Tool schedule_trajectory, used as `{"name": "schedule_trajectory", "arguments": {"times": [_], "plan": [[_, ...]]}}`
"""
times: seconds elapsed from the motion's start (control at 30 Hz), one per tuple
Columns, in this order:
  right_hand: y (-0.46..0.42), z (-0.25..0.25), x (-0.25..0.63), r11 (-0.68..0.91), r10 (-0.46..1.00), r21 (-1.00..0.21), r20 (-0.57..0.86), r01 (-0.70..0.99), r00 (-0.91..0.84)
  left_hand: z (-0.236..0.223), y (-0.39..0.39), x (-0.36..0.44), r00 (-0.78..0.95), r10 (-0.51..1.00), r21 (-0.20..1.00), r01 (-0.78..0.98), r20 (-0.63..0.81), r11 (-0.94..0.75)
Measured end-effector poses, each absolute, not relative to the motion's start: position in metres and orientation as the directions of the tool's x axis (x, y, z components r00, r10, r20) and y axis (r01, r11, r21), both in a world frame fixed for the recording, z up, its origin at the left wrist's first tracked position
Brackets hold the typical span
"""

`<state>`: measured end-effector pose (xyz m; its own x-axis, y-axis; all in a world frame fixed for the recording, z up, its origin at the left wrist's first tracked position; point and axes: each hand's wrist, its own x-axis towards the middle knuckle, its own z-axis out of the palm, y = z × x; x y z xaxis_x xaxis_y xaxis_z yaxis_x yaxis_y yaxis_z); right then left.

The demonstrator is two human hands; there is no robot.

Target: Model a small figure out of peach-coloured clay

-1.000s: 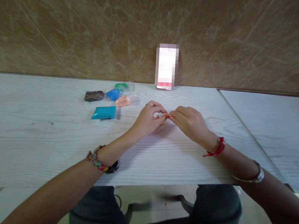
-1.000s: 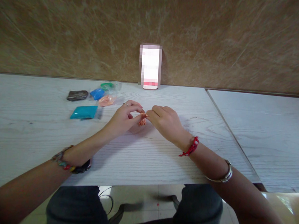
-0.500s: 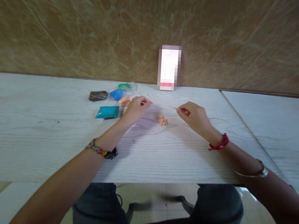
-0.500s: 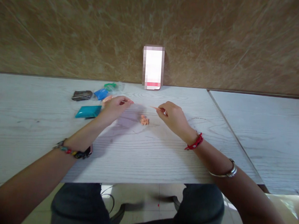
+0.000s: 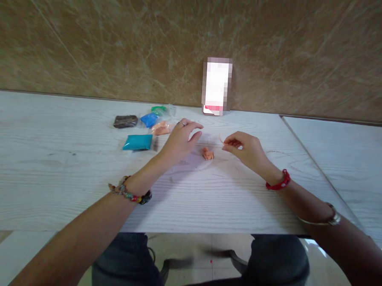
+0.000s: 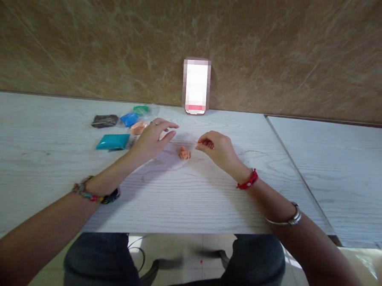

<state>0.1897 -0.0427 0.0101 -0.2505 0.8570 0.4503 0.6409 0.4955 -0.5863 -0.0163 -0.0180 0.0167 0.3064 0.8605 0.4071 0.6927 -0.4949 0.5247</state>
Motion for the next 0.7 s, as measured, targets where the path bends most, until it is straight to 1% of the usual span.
{"name": "schedule_trajectory", "arguments": {"times": [0.03, 0.1, 0.2, 0.3, 0.37, 0.43, 0.5, 0.53, 0.6, 0.63, 0.7], "plan": [[-0.045, 0.012, 0.188, 0.517, 0.843, -0.549, 0.457, 0.657, -0.282, 0.021, -0.023, -0.012, 0.347, 0.845, 0.572, 0.625, 0.406, -0.531], [-0.050, 0.014, 0.185, 0.545, 0.823, -0.491, 0.467, 0.680, -0.323, 0.027, -0.032, -0.004, 0.400, 0.819, 0.625, 0.531, 0.411, -0.573], [-0.055, 0.017, 0.182, 0.576, 0.791, -0.417, 0.499, 0.703, -0.353, 0.029, -0.041, 0.002, 0.445, 0.815, 0.654, 0.497, 0.372, -0.570], [-0.058, 0.018, 0.180, 0.613, 0.752, -0.368, 0.543, 0.699, -0.374, 0.027, -0.043, 0.005, 0.420, 0.842, 0.721, 0.459, 0.339, -0.519], [-0.061, 0.018, 0.178, 0.624, 0.737, -0.369, 0.572, 0.689, -0.360, 0.024, -0.042, 0.005, 0.420, 0.862, 0.819, 0.362, 0.283, -0.445], [-0.064, 0.018, 0.176, 0.621, 0.736, -0.397, 0.593, 0.676, -0.327, 0.021, -0.040, 0.006, 0.450, 0.866, 0.913, 0.221, 0.217, -0.343], [-0.067, 0.018, 0.174, 0.605, 0.746, -0.436, 0.603, 0.666, -0.283, 0.020, -0.039, 0.007, 0.423, 0.881, 0.949, 0.124, 0.213, -0.289], [-0.068, 0.018, 0.174, 0.595, 0.752, -0.454, 0.604, 0.663, -0.262, 0.020, -0.040, 0.007, 0.375, 0.896, 0.946, 0.122, 0.237, -0.301], [-0.069, 0.018, 0.173, 0.577, 0.765, -0.481, 0.602, 0.660, -0.230, 0.022, -0.041, 0.008, 0.267, 0.915, 0.909, 0.207, 0.304, -0.362], [-0.069, 0.018, 0.173, 0.573, 0.769, -0.491, 0.600, 0.657, -0.222, 0.023, -0.042, 0.008, 0.239, 0.913, 0.879, 0.273, 0.331, -0.390], [-0.068, 0.017, 0.173, 0.569, 0.775, -0.506, 0.594, 0.648, -0.216, 0.026, -0.045, 0.008, 0.242, 0.903, 0.824, 0.375, 0.355, -0.424]]}}
